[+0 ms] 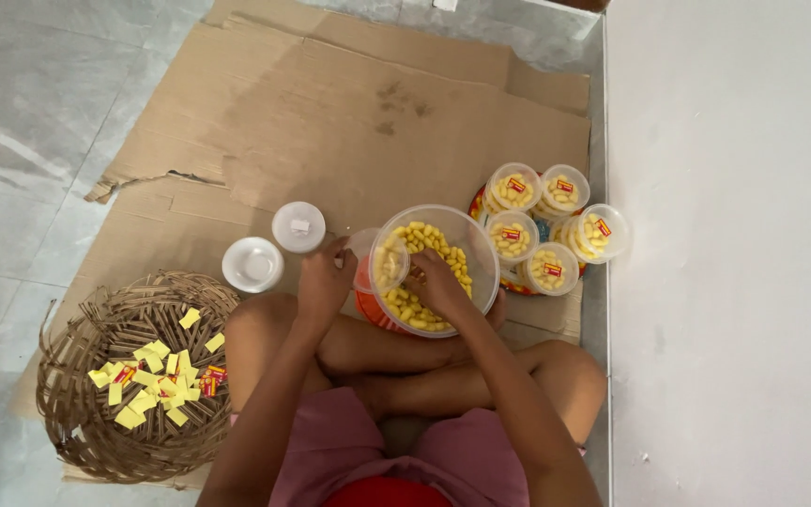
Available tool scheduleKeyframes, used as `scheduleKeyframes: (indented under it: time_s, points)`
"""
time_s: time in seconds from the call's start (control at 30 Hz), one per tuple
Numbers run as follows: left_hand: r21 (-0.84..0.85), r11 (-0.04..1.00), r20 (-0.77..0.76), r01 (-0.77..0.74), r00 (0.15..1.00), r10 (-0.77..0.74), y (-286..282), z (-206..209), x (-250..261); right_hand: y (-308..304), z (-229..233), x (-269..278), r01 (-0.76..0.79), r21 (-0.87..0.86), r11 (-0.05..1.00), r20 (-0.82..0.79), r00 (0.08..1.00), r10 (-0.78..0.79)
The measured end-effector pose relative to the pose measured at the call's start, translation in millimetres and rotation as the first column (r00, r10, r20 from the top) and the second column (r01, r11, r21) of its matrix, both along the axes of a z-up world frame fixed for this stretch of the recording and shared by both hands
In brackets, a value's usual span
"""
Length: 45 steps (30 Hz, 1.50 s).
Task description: Manually filling small plastic containers with yellow snacks and closing them with lids.
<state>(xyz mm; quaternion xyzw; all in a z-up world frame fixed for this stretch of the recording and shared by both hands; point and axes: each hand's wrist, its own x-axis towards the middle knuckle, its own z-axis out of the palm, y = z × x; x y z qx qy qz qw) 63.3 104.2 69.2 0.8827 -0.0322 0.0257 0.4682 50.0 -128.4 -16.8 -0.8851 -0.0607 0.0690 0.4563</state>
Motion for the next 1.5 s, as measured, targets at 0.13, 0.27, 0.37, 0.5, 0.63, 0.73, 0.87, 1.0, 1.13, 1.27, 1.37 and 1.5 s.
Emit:
scheduleKeyframes:
  time_s: [0.13, 0.27, 0.37, 0.5, 0.63, 0.73, 0.87, 1.0, 1.13, 1.27, 1.37, 1.5]
  points:
    - [0.012, 1.0, -0.011, -0.006, 1.0, 0.006, 1, 2, -1, 4, 7, -2, 0.007, -0.01, 1.0, -0.009, 1.0, -0.007]
    - [-0.058, 0.997, -0.103, -0.042, 0.994, 0.036, 1, -8, -2, 5, 8, -3, 0.019, -0.032, 0.999, -0.034, 0.999, -0.021]
    - [-0.195, 0.978, -0.2, -0.068, 0.979, 0.028, 2, -34, 6, 5, 7, -2, 0.029, -0.021, 0.999, -0.037, 0.999, -0.03]
    - [-0.383, 0.919, -0.33, -0.092, 0.943, -0.043, 6, -68, 16, 6, 4, -4, 0.03, -0.009, 1.0, -0.014, 0.999, -0.03]
    - [-0.478, 0.873, -0.383, -0.099, 0.918, -0.105, 9, -96, 27, 8, 11, -5, 0.017, -0.013, 1.0, 0.021, 1.0, -0.017]
    - [-0.473, 0.876, -0.402, -0.095, 0.908, -0.118, 9, -113, 31, 9, 15, -6, -0.023, -0.039, 0.999, 0.084, 0.996, 0.026]
    - [-0.448, 0.884, -0.482, -0.134, 0.869, -0.113, 9, -87, 20, 5, 4, -4, -0.013, -0.004, 1.0, 0.068, 0.998, 0.014]
    - [-0.44, 0.886, -0.493, -0.147, 0.864, -0.101, 9, -52, 9, 6, 7, -5, -0.015, -0.051, 0.999, 0.099, 0.995, 0.02]
    - [-0.398, 0.9, -0.532, -0.175, 0.844, -0.071, 10, -20, 1, 5, 10, -5, -0.017, -0.099, 0.995, 0.133, 0.991, 0.03]
    - [-0.483, 0.864, -0.497, -0.144, 0.857, -0.134, 13, -26, -9, 8, 18, -4, -0.028, -0.118, 0.993, 0.126, 0.991, 0.043]
    - [-0.486, 0.863, -0.487, -0.14, 0.863, -0.134, 13, -40, -11, 10, 21, -6, -0.057, -0.199, 0.978, 0.137, 0.987, 0.085]
    - [-0.457, 0.877, -0.486, -0.145, 0.867, -0.11, 7, -8, -19, 10, 18, -4, -0.06, -0.262, 0.963, 0.141, 0.985, 0.1]
